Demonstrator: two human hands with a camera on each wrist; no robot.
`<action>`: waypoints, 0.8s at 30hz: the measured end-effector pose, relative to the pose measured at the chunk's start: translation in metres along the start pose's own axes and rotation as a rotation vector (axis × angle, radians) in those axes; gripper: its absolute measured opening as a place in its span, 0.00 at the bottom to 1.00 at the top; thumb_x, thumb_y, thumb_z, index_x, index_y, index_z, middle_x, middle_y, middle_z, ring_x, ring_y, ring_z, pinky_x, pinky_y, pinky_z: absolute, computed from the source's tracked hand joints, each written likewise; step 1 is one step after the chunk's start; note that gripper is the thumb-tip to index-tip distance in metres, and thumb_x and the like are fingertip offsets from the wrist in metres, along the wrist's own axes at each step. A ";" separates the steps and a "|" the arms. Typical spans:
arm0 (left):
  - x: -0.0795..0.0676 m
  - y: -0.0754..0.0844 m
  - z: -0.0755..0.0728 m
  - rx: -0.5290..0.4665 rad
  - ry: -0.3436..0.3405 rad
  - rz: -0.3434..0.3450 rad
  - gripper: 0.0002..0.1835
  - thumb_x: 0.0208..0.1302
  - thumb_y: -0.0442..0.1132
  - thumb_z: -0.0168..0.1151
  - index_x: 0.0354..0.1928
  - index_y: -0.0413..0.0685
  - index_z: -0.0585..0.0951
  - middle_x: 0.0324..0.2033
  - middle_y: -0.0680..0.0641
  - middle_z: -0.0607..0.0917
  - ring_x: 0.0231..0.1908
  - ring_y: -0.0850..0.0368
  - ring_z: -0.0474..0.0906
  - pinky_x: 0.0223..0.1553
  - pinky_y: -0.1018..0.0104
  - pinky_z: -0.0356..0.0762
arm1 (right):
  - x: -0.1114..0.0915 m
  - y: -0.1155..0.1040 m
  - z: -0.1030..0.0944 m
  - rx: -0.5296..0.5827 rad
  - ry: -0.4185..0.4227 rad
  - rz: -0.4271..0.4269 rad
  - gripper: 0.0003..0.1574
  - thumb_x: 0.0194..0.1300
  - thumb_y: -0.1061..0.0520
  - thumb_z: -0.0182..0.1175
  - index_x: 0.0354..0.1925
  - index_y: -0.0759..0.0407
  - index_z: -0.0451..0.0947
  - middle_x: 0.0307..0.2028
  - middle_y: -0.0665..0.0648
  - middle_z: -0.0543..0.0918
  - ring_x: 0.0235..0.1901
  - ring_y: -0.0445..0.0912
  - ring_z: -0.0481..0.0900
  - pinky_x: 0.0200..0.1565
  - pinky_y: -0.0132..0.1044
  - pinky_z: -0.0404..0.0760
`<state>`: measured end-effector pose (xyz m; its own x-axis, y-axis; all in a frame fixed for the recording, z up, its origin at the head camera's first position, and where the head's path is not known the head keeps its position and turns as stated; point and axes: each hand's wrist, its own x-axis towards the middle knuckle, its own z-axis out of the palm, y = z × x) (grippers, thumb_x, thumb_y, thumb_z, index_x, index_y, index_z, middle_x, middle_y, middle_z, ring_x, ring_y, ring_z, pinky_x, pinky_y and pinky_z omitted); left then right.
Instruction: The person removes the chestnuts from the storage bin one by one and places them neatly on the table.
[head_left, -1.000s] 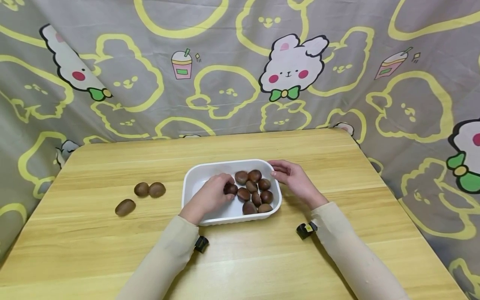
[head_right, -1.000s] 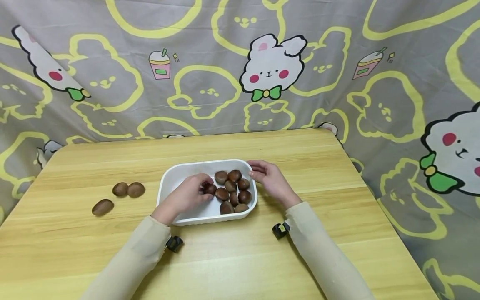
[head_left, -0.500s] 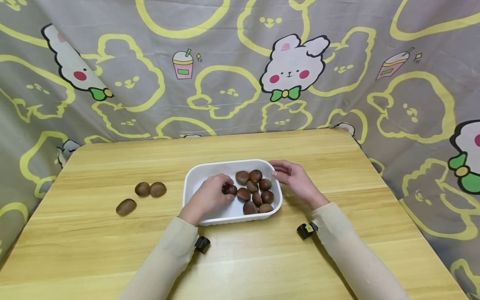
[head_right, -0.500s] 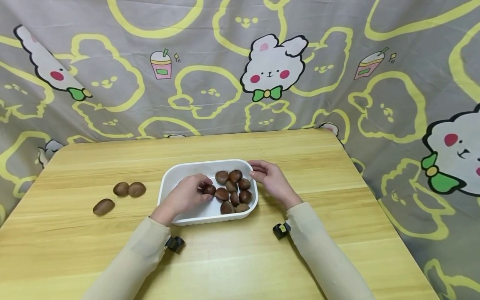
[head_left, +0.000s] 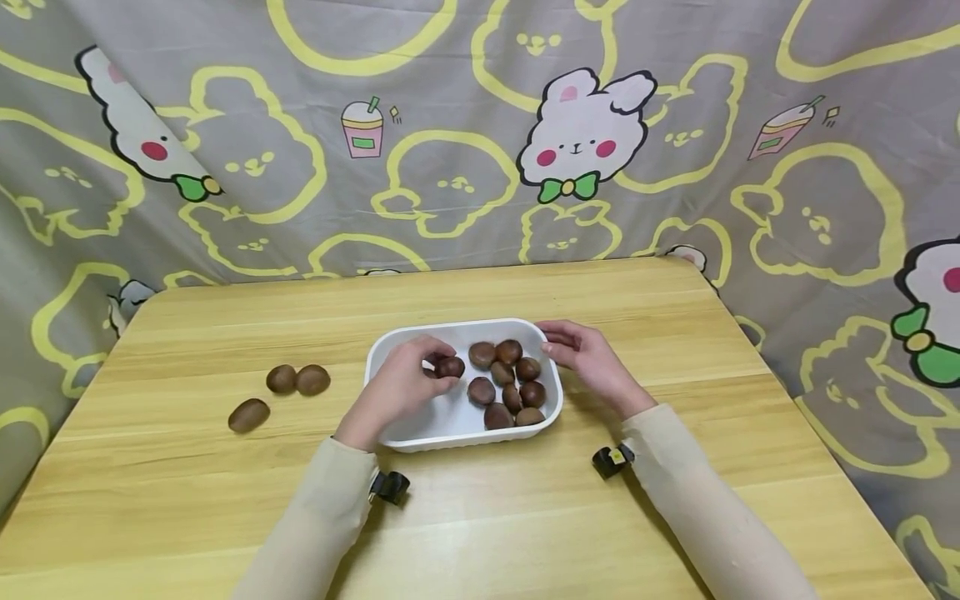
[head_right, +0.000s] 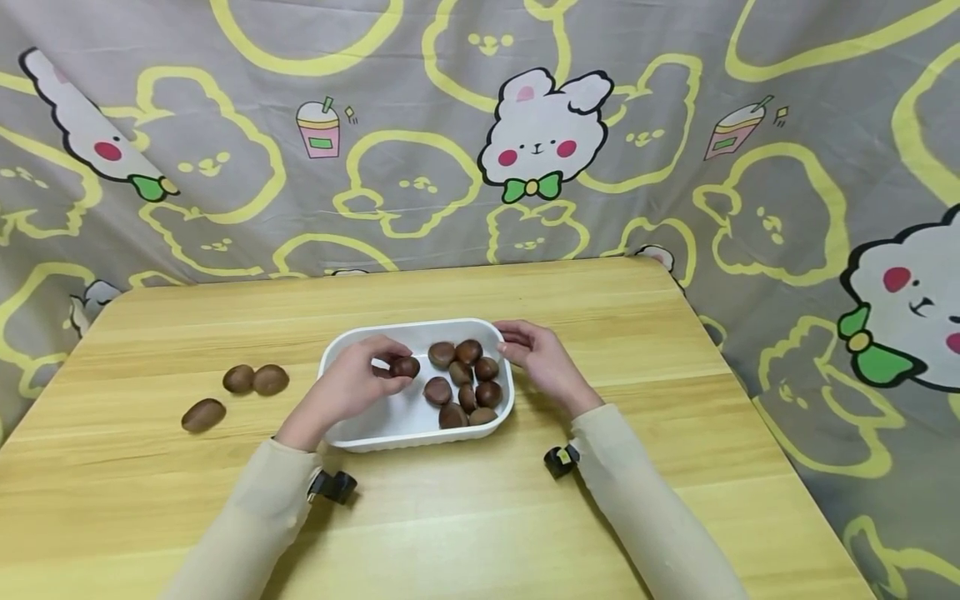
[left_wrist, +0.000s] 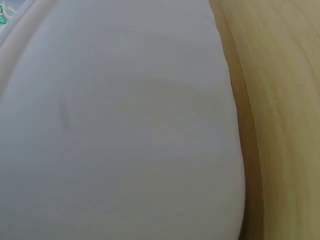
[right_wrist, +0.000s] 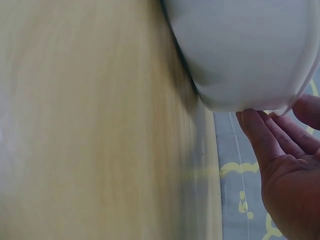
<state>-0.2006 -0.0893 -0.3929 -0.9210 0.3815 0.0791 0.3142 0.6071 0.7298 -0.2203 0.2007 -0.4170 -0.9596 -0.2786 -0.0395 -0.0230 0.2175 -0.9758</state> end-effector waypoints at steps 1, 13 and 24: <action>-0.001 -0.001 -0.001 -0.022 0.004 -0.001 0.17 0.55 0.32 0.73 0.48 0.38 0.83 0.41 0.46 0.82 0.43 0.52 0.79 0.45 0.62 0.80 | 0.000 0.000 0.000 0.002 0.000 0.000 0.25 0.72 0.63 0.57 0.65 0.67 0.69 0.56 0.67 0.77 0.56 0.57 0.76 0.55 0.42 0.77; -0.017 -0.005 -0.032 -0.150 0.077 -0.035 0.18 0.58 0.34 0.73 0.49 0.40 0.82 0.42 0.46 0.81 0.44 0.50 0.80 0.46 0.63 0.81 | 0.000 0.001 -0.001 0.006 -0.005 0.003 0.26 0.72 0.62 0.57 0.65 0.68 0.69 0.57 0.68 0.77 0.57 0.57 0.76 0.56 0.44 0.77; -0.042 -0.024 -0.078 -0.139 0.169 -0.073 0.18 0.60 0.34 0.71 0.51 0.39 0.80 0.46 0.44 0.80 0.46 0.50 0.77 0.49 0.62 0.79 | 0.002 0.001 0.000 0.008 -0.003 0.003 0.25 0.72 0.63 0.57 0.64 0.67 0.70 0.57 0.67 0.77 0.57 0.57 0.76 0.55 0.43 0.77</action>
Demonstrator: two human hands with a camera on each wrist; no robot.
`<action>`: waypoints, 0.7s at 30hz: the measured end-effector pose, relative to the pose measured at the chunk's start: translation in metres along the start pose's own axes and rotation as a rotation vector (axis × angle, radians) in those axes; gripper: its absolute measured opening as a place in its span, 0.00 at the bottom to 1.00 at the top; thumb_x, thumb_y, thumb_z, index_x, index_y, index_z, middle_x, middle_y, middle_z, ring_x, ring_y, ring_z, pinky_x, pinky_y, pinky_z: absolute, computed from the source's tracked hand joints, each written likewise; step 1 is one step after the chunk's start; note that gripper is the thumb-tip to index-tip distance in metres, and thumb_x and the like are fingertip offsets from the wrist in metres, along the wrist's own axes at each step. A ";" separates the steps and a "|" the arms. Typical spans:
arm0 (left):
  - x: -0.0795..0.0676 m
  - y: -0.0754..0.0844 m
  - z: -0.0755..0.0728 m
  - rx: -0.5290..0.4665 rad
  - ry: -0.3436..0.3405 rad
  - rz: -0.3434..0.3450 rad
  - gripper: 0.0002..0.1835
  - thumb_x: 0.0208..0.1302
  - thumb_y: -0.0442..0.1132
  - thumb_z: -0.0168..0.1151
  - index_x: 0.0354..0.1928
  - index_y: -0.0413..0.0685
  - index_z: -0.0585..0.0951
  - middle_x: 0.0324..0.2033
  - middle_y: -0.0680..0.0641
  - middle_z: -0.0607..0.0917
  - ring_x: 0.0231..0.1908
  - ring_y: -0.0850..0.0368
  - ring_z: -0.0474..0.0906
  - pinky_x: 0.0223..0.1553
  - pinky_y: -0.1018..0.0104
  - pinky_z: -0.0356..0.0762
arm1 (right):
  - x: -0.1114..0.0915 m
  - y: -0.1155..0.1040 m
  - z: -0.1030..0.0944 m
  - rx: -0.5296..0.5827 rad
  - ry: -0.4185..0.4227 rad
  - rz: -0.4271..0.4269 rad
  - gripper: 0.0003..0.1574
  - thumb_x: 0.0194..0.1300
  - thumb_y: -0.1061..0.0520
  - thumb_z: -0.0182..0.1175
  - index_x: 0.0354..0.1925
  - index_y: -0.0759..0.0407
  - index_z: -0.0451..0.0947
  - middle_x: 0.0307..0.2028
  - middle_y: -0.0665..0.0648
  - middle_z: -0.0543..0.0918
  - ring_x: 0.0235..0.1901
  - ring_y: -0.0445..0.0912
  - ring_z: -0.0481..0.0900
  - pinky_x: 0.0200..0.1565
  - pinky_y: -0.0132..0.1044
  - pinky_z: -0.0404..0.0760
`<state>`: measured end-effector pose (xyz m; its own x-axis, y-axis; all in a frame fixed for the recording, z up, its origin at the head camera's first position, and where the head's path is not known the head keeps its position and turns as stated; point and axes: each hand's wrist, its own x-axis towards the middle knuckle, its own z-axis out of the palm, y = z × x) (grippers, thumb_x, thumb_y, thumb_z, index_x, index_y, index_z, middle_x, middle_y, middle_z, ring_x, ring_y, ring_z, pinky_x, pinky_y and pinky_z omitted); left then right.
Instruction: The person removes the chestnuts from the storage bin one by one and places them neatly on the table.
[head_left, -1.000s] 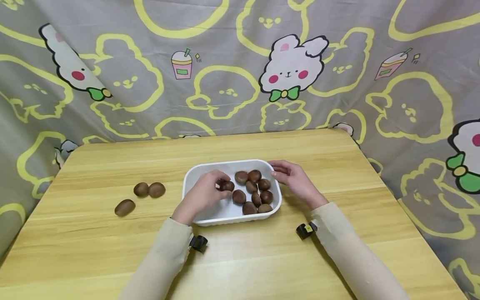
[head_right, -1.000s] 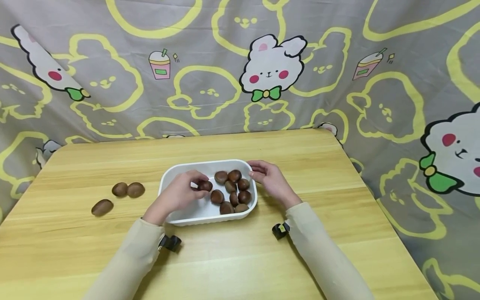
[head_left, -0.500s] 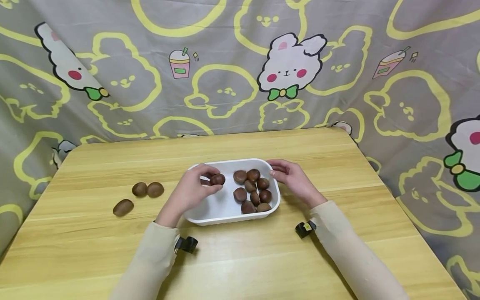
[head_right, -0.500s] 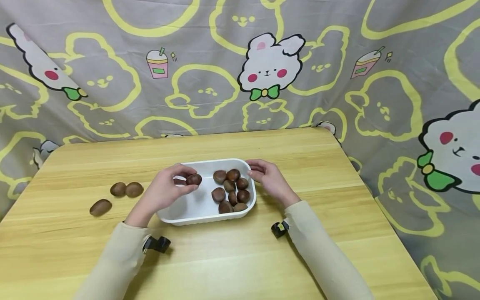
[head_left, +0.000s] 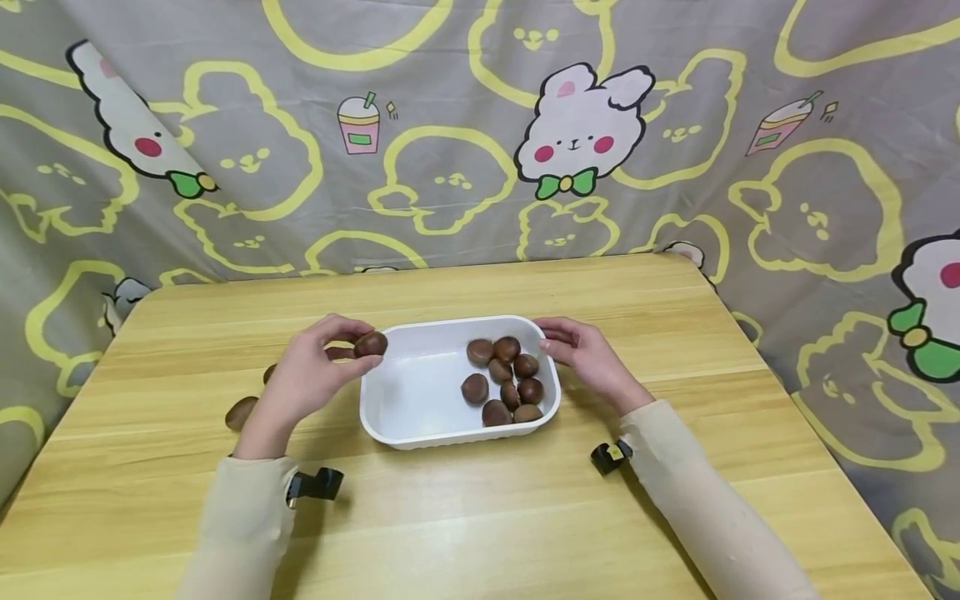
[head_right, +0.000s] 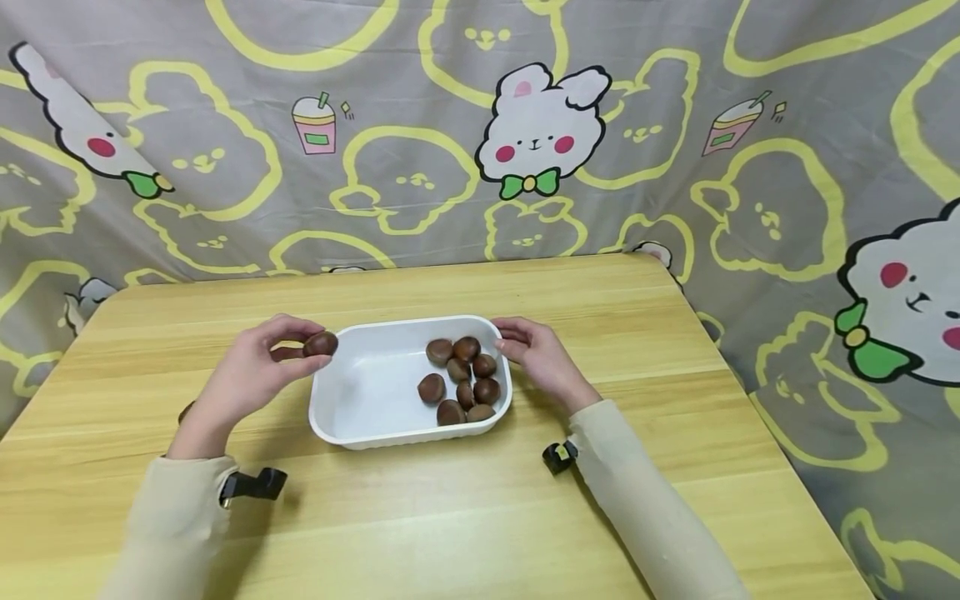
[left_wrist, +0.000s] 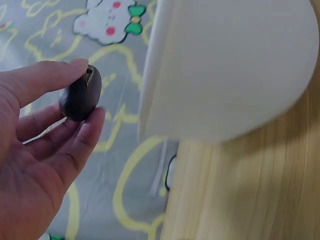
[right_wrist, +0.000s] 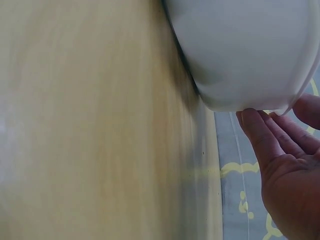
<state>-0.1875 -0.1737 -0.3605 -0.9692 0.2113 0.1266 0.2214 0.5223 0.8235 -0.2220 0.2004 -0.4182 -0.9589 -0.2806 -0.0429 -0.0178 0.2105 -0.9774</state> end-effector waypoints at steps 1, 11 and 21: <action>-0.002 -0.001 -0.004 0.001 0.014 0.000 0.18 0.60 0.35 0.71 0.51 0.39 0.80 0.46 0.44 0.80 0.46 0.50 0.76 0.48 0.63 0.79 | 0.000 0.000 0.000 0.000 0.000 -0.001 0.25 0.72 0.63 0.57 0.64 0.67 0.70 0.57 0.67 0.77 0.57 0.57 0.76 0.55 0.43 0.77; -0.026 -0.019 -0.026 0.002 0.092 -0.069 0.22 0.60 0.42 0.72 0.54 0.40 0.80 0.49 0.42 0.80 0.43 0.55 0.81 0.41 0.75 0.80 | -0.001 0.001 0.000 -0.012 0.012 -0.001 0.25 0.72 0.63 0.57 0.64 0.67 0.69 0.57 0.67 0.77 0.56 0.57 0.76 0.55 0.42 0.77; -0.047 -0.038 -0.038 0.145 0.105 -0.124 0.24 0.60 0.48 0.72 0.53 0.43 0.81 0.46 0.42 0.83 0.42 0.54 0.82 0.38 0.78 0.78 | -0.001 0.001 0.000 -0.014 0.005 -0.011 0.24 0.71 0.63 0.57 0.63 0.66 0.71 0.55 0.66 0.78 0.55 0.56 0.77 0.55 0.43 0.77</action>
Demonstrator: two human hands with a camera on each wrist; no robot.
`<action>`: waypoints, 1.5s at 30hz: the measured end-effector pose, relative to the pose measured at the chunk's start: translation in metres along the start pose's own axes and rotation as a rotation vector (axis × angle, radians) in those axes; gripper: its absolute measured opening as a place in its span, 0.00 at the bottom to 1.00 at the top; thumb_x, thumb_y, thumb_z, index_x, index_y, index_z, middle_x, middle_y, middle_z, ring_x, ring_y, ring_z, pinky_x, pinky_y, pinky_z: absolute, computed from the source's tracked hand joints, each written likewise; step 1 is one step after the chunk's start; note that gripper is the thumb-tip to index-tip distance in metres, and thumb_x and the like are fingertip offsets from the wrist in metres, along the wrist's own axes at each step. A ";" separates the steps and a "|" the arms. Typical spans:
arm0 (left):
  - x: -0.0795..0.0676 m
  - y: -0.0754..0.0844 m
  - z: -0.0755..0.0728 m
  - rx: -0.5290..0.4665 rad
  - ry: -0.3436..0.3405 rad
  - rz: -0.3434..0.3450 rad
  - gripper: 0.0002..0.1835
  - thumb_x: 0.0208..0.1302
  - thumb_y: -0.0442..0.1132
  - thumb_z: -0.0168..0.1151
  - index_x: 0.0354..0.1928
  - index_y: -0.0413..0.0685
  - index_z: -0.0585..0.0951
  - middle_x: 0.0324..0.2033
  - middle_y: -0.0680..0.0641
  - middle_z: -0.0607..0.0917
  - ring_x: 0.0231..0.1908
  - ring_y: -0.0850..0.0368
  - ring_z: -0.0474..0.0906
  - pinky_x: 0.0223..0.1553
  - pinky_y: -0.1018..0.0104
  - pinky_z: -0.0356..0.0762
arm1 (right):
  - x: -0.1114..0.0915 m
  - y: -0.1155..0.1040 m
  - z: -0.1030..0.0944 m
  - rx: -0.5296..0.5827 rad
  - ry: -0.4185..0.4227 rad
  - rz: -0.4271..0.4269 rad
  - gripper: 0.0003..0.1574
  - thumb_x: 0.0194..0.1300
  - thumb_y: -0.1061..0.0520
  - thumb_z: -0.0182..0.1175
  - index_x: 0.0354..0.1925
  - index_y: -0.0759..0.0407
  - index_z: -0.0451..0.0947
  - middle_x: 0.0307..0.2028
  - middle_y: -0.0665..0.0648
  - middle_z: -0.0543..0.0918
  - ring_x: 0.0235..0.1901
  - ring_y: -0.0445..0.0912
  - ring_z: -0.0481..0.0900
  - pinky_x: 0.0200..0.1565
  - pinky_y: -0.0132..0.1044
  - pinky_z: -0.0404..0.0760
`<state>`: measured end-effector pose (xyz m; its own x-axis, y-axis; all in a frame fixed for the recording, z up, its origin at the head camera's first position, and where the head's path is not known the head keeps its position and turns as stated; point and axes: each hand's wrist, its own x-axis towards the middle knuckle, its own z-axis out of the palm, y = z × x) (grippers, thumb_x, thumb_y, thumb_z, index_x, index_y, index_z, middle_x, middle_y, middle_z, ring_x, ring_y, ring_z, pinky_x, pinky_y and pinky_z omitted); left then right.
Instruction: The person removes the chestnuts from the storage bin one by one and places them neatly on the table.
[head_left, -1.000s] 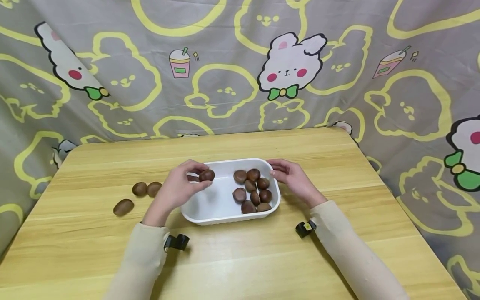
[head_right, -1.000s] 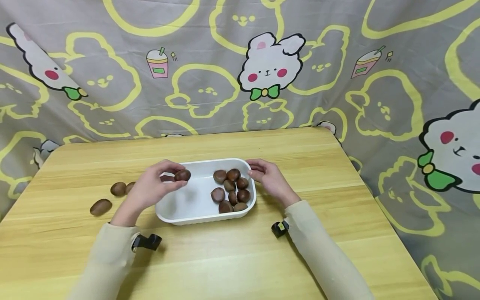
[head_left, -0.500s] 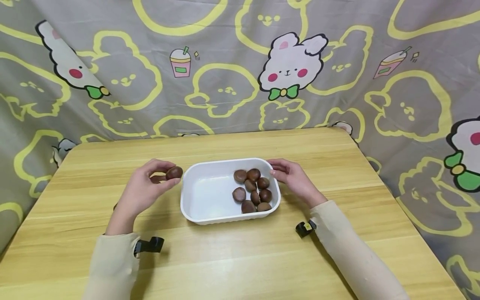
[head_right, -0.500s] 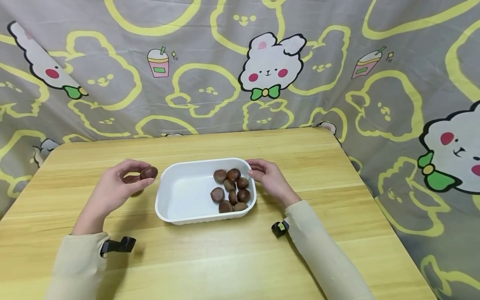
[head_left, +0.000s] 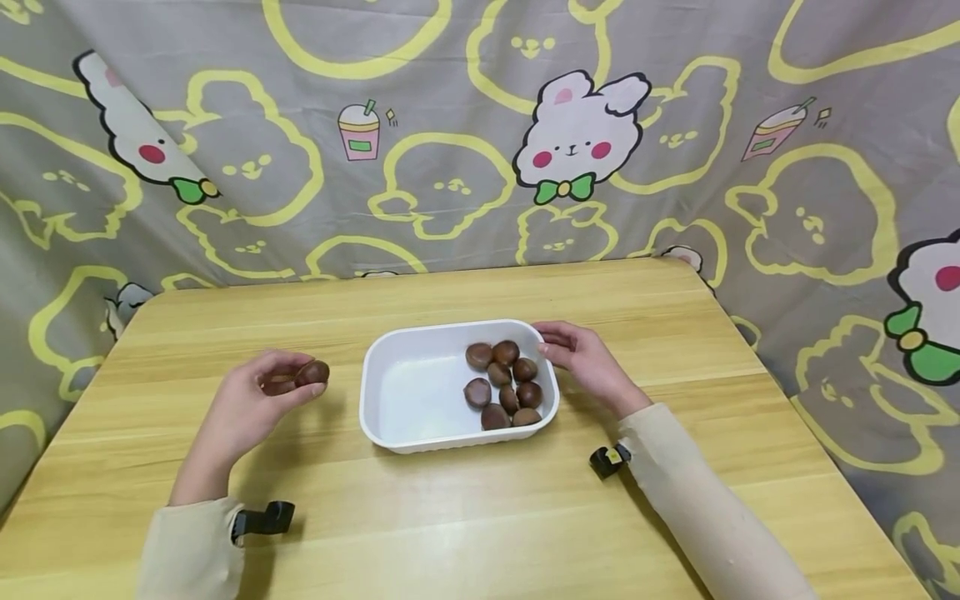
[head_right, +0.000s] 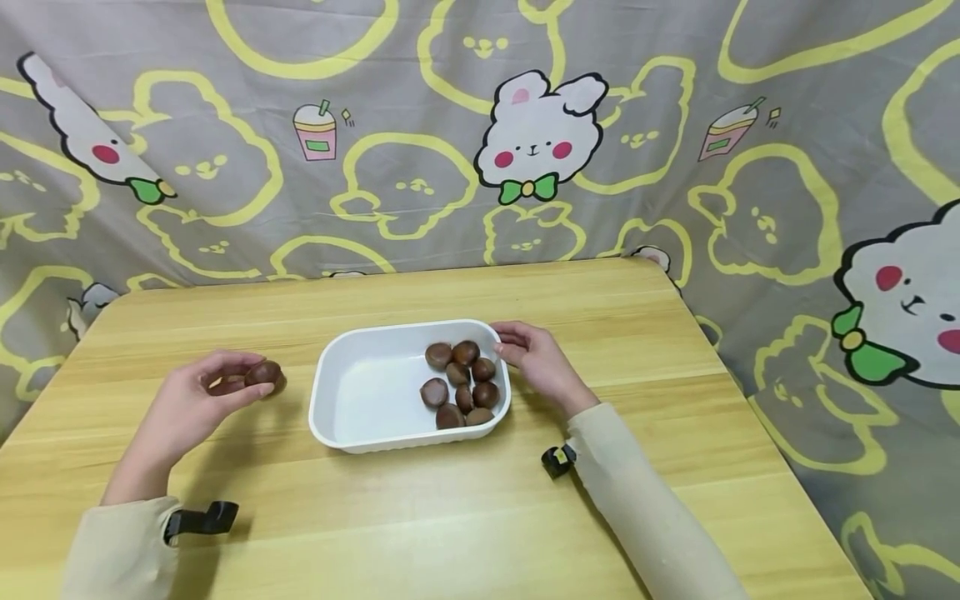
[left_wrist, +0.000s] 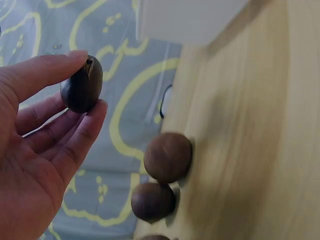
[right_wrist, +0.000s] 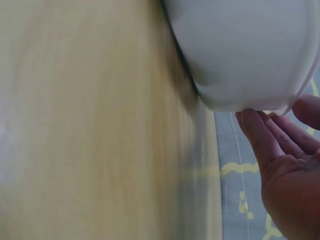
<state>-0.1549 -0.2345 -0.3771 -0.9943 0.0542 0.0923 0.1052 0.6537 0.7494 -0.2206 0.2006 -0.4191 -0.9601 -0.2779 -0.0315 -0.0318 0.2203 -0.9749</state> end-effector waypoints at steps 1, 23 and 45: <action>-0.001 -0.002 -0.001 0.004 -0.005 0.003 0.23 0.60 0.48 0.72 0.53 0.43 0.81 0.46 0.42 0.83 0.43 0.53 0.81 0.38 0.78 0.78 | 0.000 0.000 0.000 0.002 0.000 -0.004 0.24 0.71 0.63 0.57 0.64 0.67 0.70 0.55 0.67 0.78 0.55 0.56 0.77 0.55 0.43 0.77; -0.006 -0.034 0.009 0.146 -0.172 -0.049 0.20 0.59 0.39 0.72 0.50 0.35 0.80 0.40 0.42 0.84 0.43 0.41 0.81 0.40 0.54 0.80 | 0.001 0.003 -0.001 0.000 -0.002 -0.009 0.25 0.71 0.63 0.57 0.64 0.68 0.70 0.55 0.68 0.78 0.55 0.57 0.77 0.54 0.42 0.78; -0.008 -0.031 0.007 0.180 -0.185 -0.036 0.22 0.58 0.38 0.73 0.50 0.32 0.80 0.40 0.40 0.84 0.40 0.43 0.81 0.36 0.57 0.79 | 0.001 0.000 -0.001 0.005 -0.011 0.006 0.25 0.72 0.63 0.57 0.64 0.68 0.69 0.56 0.68 0.78 0.55 0.57 0.77 0.54 0.41 0.78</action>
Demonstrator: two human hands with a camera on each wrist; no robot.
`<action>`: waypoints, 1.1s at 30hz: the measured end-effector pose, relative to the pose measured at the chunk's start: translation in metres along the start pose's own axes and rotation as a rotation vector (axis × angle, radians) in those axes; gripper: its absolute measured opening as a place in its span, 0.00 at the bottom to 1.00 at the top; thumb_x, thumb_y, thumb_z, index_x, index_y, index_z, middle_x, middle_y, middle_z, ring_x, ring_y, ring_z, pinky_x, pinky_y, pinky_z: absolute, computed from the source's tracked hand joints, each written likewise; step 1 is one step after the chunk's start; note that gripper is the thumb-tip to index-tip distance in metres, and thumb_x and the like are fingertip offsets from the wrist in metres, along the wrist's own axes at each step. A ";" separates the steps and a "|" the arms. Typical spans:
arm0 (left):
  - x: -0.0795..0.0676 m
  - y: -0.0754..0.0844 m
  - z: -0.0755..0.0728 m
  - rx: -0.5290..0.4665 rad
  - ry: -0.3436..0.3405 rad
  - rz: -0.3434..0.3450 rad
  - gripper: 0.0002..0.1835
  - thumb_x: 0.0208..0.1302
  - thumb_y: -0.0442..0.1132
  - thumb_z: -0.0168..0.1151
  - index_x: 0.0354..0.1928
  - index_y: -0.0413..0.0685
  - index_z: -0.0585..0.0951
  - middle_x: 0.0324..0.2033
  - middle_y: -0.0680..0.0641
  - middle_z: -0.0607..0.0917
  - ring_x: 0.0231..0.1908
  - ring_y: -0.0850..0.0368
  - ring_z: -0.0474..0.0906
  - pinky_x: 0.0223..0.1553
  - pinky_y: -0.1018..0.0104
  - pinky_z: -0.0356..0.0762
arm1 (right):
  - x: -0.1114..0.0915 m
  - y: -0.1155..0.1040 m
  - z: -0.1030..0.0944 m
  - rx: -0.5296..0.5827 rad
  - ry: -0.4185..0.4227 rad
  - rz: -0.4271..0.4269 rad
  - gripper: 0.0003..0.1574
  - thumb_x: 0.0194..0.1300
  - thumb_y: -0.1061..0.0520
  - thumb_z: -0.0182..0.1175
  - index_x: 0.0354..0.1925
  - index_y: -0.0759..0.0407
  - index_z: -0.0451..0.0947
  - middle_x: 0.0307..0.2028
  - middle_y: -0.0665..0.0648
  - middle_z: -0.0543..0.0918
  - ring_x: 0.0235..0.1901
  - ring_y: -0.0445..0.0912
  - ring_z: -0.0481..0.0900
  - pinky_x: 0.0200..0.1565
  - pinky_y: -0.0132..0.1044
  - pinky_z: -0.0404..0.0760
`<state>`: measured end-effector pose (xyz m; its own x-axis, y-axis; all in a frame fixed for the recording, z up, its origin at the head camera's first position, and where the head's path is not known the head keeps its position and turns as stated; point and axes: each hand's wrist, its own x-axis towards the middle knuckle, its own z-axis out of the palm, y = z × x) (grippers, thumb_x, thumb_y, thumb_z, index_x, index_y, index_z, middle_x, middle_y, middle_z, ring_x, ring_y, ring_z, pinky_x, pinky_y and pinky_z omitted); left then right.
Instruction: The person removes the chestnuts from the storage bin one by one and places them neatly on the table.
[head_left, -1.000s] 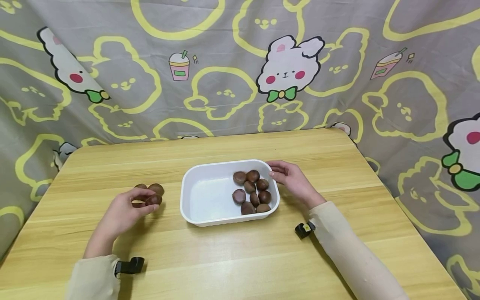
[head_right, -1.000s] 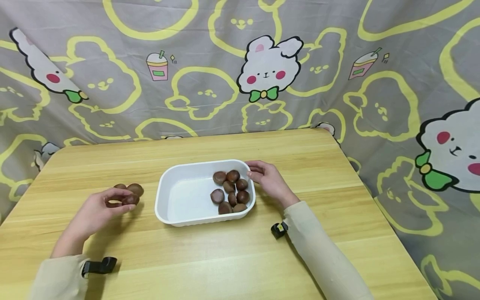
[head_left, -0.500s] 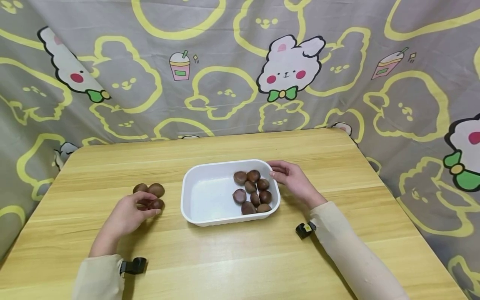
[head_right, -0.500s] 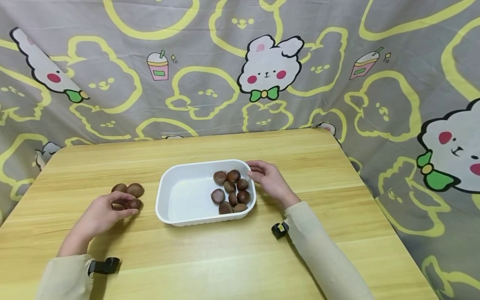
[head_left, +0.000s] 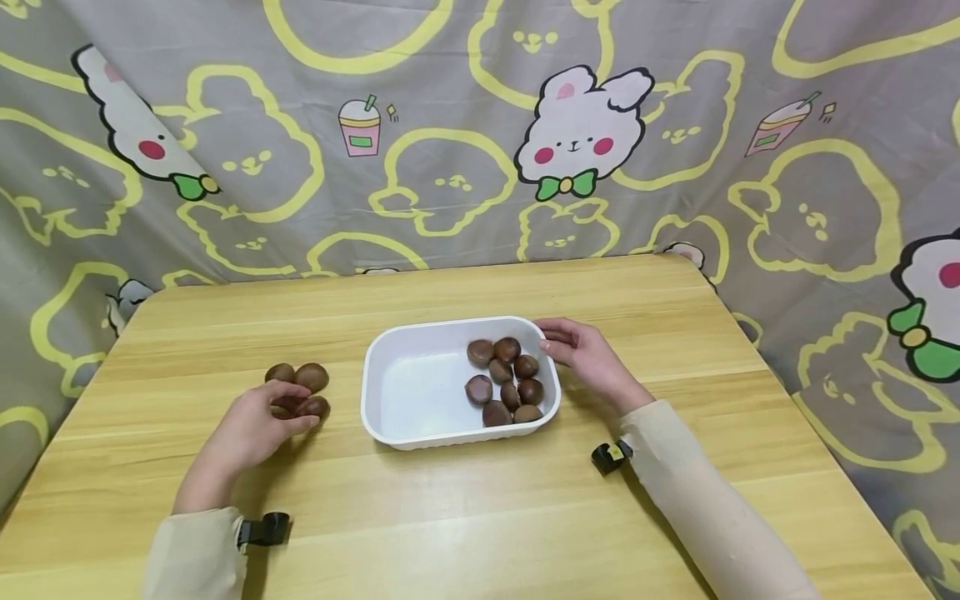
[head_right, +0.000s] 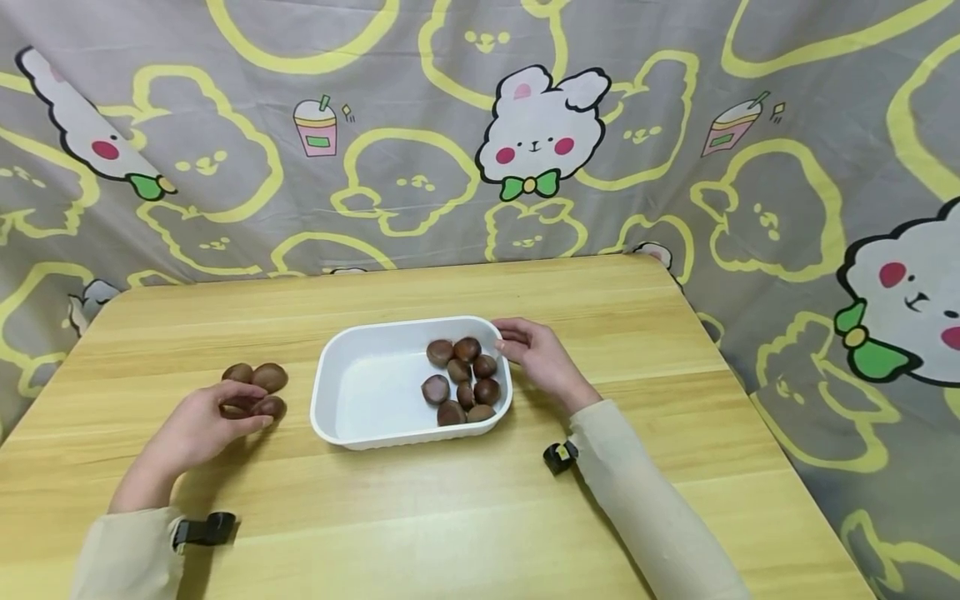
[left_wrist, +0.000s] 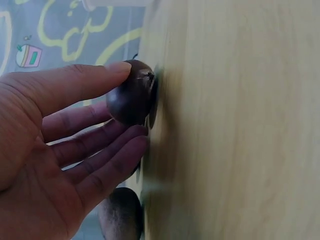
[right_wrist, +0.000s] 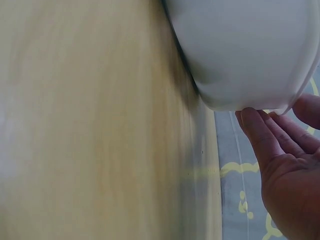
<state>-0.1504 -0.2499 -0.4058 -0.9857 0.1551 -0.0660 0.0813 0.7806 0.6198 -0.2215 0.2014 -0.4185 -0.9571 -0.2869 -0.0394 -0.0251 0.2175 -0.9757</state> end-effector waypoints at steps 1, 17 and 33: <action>-0.001 0.001 -0.001 0.007 0.004 0.003 0.22 0.58 0.39 0.73 0.50 0.32 0.80 0.40 0.40 0.84 0.41 0.43 0.82 0.37 0.56 0.79 | 0.000 0.000 0.000 -0.001 0.000 -0.002 0.25 0.72 0.63 0.57 0.64 0.68 0.69 0.56 0.68 0.78 0.55 0.57 0.77 0.53 0.41 0.78; 0.005 0.054 -0.010 -0.140 0.158 0.095 0.19 0.65 0.46 0.67 0.53 0.44 0.81 0.47 0.45 0.83 0.46 0.45 0.82 0.45 0.62 0.80 | -0.001 0.000 0.000 -0.003 -0.001 0.013 0.26 0.72 0.61 0.57 0.65 0.67 0.69 0.57 0.67 0.77 0.56 0.57 0.76 0.54 0.41 0.78; 0.045 0.102 0.047 -0.390 0.014 0.331 0.14 0.61 0.32 0.70 0.49 0.38 0.82 0.48 0.41 0.82 0.50 0.39 0.80 0.53 0.54 0.78 | -0.002 -0.001 0.001 0.003 0.008 0.028 0.26 0.72 0.60 0.57 0.65 0.66 0.69 0.58 0.67 0.77 0.57 0.56 0.76 0.56 0.43 0.76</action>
<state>-0.1792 -0.1351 -0.3824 -0.9187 0.3451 0.1920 0.3309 0.4071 0.8514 -0.2194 0.2011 -0.4178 -0.9596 -0.2736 -0.0648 0.0025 0.2224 -0.9749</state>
